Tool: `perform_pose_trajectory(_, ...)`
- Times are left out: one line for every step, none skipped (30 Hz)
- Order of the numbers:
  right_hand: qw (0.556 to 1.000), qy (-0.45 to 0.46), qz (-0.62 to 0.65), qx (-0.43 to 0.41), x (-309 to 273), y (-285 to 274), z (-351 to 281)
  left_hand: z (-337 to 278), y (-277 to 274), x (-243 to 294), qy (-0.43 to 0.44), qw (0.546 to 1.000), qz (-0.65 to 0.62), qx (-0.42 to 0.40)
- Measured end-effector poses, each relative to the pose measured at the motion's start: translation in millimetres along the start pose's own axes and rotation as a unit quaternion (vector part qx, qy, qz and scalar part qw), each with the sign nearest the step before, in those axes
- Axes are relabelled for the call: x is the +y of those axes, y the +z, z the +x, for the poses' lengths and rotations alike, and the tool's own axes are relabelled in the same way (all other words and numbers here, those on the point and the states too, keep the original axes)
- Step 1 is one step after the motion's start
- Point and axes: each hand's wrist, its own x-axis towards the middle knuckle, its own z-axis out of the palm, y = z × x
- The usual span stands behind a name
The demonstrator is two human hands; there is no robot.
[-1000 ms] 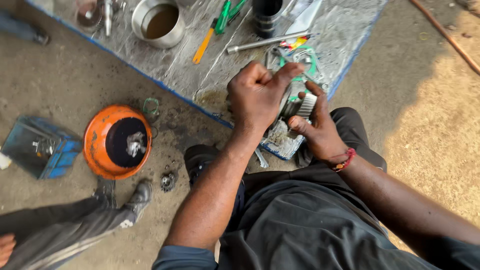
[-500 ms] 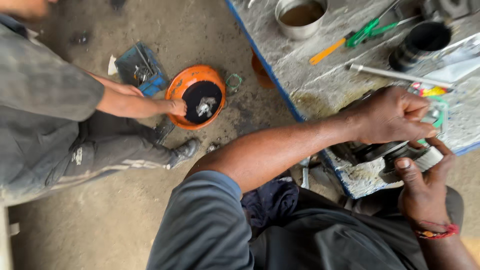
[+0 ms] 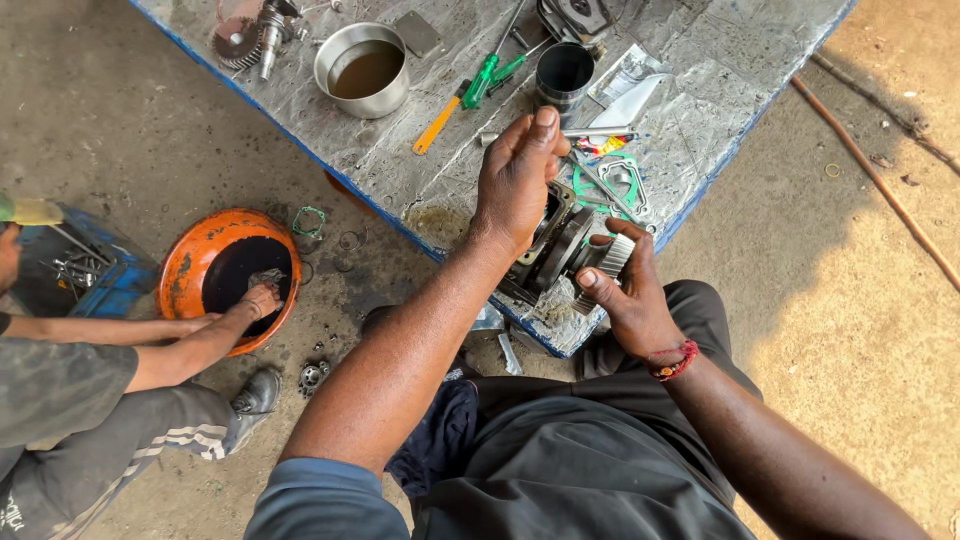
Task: The person assembles a small engine casing, inserting a cylindrical metal part and securing it with a hammer and wrench. They then place a metal plate over the opening and fasten it with screws.
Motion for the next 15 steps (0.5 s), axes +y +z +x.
perform_pose_trajectory(1.000, 0.001, 0.005, -0.002, -1.5, -2.1, -2.2, -2.5, 2.0, -3.7, 0.005, 1.000, -0.002, -0.011)
perform_pose_trajectory(1.000, 0.002, 0.011, -0.003, -1.7, -3.0, -2.9, -4.4, 3.1, -6.2, 0.029, 0.999, 0.015, -0.023)
perform_pose_trajectory(1.000, 0.005, 0.011, -0.005, -1.3, -3.5, -4.2, -7.3, 2.9, -7.5, 0.051, 0.998, 0.031, -0.035)
perform_pose_trajectory(1.000, 0.007, 0.011, -0.007, -0.6, -3.6, -4.9, -10.1, 2.4, -7.5, 0.073, 0.995, 0.047, -0.048)
perform_pose_trajectory(1.000, 0.009, 0.011, -0.009, 0.2, -2.4, -4.8, -12.2, 1.3, -6.0, 0.075, 0.994, 0.057, -0.057)
perform_pose_trajectory(1.000, 0.014, 0.019, -0.007, 0.7, -1.1, -5.0, -14.4, 0.6, -3.8, 0.076, 0.993, 0.066, -0.066)
perform_pose_trajectory(1.000, 0.017, 0.026, -0.005, 0.8, 0.2, -4.5, -16.2, 0.8, -1.3, 0.078, 0.991, 0.075, -0.074)
perform_pose_trajectory(0.999, 0.021, 0.033, -0.004, 0.4, 1.8, -4.8, -18.1, 1.0, 1.5, 0.075, 0.991, 0.085, -0.075)
perform_pose_trajectory(0.999, 0.024, 0.033, -0.001, -0.8, 2.8, -3.9, -19.2, 2.0, 4.4, 0.073, 0.990, 0.094, -0.076)
perform_pose_trajectory(0.999, 0.028, 0.033, 0.001, -2.3, 4.1, -3.7, -20.0, 3.0, 6.9, 0.072, 0.989, 0.104, -0.077)
perform_pose_trajectory(0.999, 0.031, 0.034, 0.002, -3.9, 4.8, -2.7, -20.2, 3.8, 9.0, 0.072, 0.990, 0.096, -0.074)
perform_pose_trajectory(0.999, 0.037, 0.029, 0.008, -5.6, 5.5, -2.0, -20.4, 4.5, 10.3, 0.073, 0.991, 0.088, -0.071)
perform_pose_trajectory(0.999, 0.042, 0.025, 0.013, -6.8, 6.6, -2.8, -20.8, 4.2, 11.1, 0.073, 0.992, 0.081, -0.067)
perform_pose_trajectory(0.998, 0.048, 0.021, 0.018, -7.8, 7.2, -3.6, -20.8, 3.8, 11.2, 0.080, 0.991, 0.085, -0.070)
perform_pose_trajectory(0.998, 0.003, -0.050, 0.024, -8.4, 7.6, -4.9, -21.3, 2.9, 10.9, 0.086, 0.990, 0.089, -0.073)
